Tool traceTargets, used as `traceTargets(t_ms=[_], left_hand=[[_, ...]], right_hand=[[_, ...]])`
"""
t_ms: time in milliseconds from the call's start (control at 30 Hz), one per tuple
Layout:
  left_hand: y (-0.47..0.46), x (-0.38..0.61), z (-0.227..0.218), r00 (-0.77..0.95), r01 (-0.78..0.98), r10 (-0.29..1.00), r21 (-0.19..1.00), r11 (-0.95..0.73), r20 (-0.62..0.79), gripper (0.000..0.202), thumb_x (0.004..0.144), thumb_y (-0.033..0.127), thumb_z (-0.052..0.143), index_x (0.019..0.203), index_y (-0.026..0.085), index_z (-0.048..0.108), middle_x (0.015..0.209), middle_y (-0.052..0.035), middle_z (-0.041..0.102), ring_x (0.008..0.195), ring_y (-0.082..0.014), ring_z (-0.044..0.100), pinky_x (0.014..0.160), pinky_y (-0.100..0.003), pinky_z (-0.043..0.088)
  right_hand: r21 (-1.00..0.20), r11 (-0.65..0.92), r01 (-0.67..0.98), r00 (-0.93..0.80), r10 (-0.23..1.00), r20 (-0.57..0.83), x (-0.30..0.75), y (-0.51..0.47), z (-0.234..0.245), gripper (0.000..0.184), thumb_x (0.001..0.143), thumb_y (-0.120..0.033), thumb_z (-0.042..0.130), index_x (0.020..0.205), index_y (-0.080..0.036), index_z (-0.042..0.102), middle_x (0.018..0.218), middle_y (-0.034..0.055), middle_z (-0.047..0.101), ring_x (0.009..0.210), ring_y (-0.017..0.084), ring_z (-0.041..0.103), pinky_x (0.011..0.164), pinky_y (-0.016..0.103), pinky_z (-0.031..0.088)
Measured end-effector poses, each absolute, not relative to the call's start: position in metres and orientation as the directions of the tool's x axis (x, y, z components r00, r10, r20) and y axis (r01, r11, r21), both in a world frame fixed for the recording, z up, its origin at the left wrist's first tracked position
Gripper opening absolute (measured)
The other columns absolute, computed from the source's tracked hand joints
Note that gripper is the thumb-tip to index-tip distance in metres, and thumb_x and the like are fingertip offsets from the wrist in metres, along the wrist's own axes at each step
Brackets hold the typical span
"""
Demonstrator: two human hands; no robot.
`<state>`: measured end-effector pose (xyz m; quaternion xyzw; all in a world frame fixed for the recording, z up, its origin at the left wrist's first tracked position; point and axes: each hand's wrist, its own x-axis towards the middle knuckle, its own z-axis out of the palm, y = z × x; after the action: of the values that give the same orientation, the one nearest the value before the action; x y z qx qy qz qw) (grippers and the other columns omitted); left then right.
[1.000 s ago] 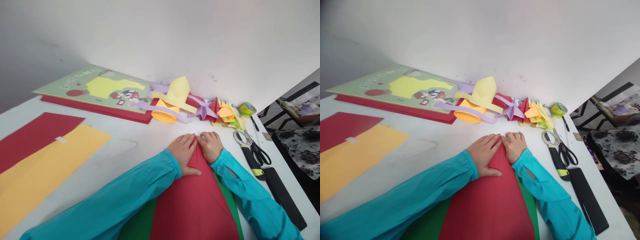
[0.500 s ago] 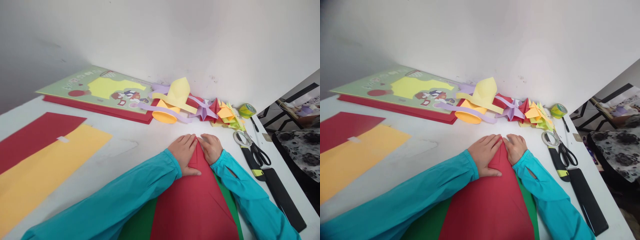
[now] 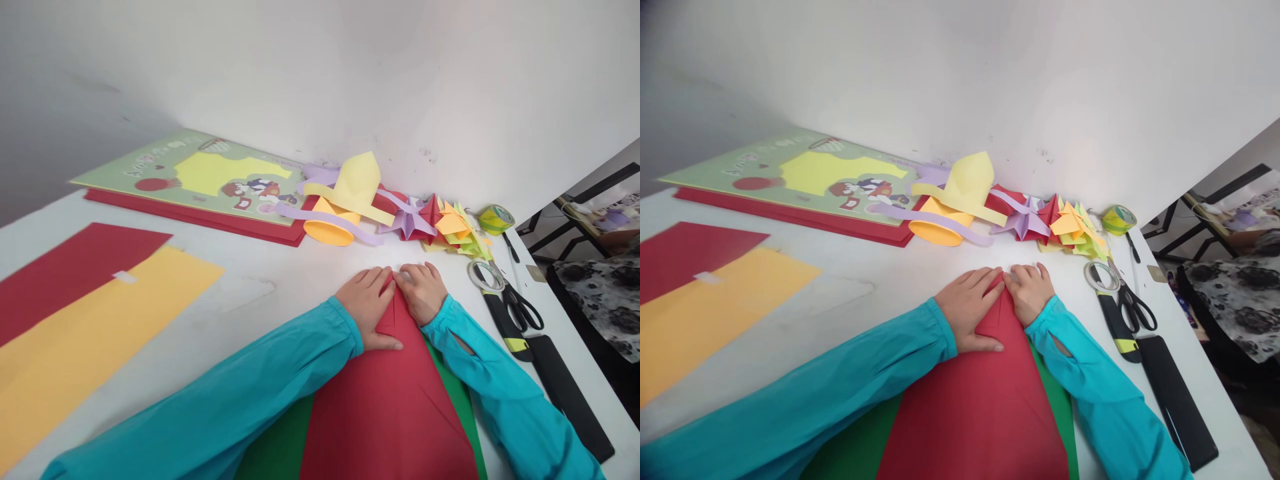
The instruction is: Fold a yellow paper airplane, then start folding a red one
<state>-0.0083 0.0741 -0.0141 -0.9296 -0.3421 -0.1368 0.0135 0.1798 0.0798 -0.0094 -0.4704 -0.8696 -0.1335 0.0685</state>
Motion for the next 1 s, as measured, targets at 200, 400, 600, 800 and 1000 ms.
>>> traceTargets(t_ms=[200,400,600,800,1000], left_hand=[[0.074,-0.009,-0.014,0.732,0.635,0.627,0.065,-0.770,0.268,0.112,0.063,0.088,0.041,0.132,0.000,0.046,0.140,-0.0288,0.041,0.126,-0.0401,0.039,0.105,-0.048,0.028],[0.075,-0.009,-0.014,0.734,0.630,0.631,0.095,-0.770,0.250,0.113,0.063,0.088,0.043,0.132,-0.001,0.045,0.141,-0.0297,0.039,0.127,-0.0414,0.038,0.105,-0.049,0.027],[0.074,-0.008,-0.010,0.733,0.636,0.639,0.096,-0.766,0.234,0.112,0.064,0.087,0.044,0.131,-0.002,0.046,0.140,-0.0293,0.040,0.127,-0.0408,0.038,0.106,-0.048,0.026],[0.073,-0.008,-0.010,0.729,0.637,0.638,0.095,-0.765,0.246,0.111,0.063,0.086,0.047,0.132,-0.003,0.044,0.142,-0.0291,0.038,0.127,-0.0404,0.038,0.106,-0.047,0.027],[0.075,-0.009,-0.011,0.738,0.623,0.630,0.116,-0.774,0.241,0.108,0.064,0.086,0.045,0.132,0.002,0.045,0.140,-0.0215,0.045,0.124,-0.0400,0.039,0.105,-0.047,0.028]], right_hand=[[0.047,0.499,0.866,-0.484,0.808,0.336,0.182,0.081,-0.022,0.036,0.090,-0.017,0.045,0.123,-0.019,0.059,0.114,0.0107,0.061,0.105,0.023,0.050,0.090,0.037,0.040],[0.083,0.530,0.844,-0.525,0.783,0.335,0.182,0.082,-0.020,0.035,0.090,-0.018,0.046,0.121,-0.018,0.061,0.113,0.0117,0.062,0.105,0.024,0.051,0.090,0.040,0.039],[0.203,0.532,0.822,-0.568,0.733,0.375,0.183,0.076,-0.017,0.032,0.089,-0.016,0.045,0.115,-0.017,0.064,0.109,0.0107,0.065,0.103,0.023,0.053,0.099,0.043,0.031],[0.332,0.568,0.753,-0.656,0.685,0.317,0.174,0.075,-0.008,0.031,0.092,-0.014,0.041,0.110,-0.011,0.065,0.102,0.0109,0.067,0.094,0.023,0.055,0.100,0.044,0.031],[0.297,0.572,0.765,-0.644,0.682,0.345,0.177,0.075,-0.013,0.030,0.091,-0.014,0.044,0.112,-0.009,0.064,0.107,0.0129,0.067,0.099,0.023,0.055,0.092,0.040,0.040]])
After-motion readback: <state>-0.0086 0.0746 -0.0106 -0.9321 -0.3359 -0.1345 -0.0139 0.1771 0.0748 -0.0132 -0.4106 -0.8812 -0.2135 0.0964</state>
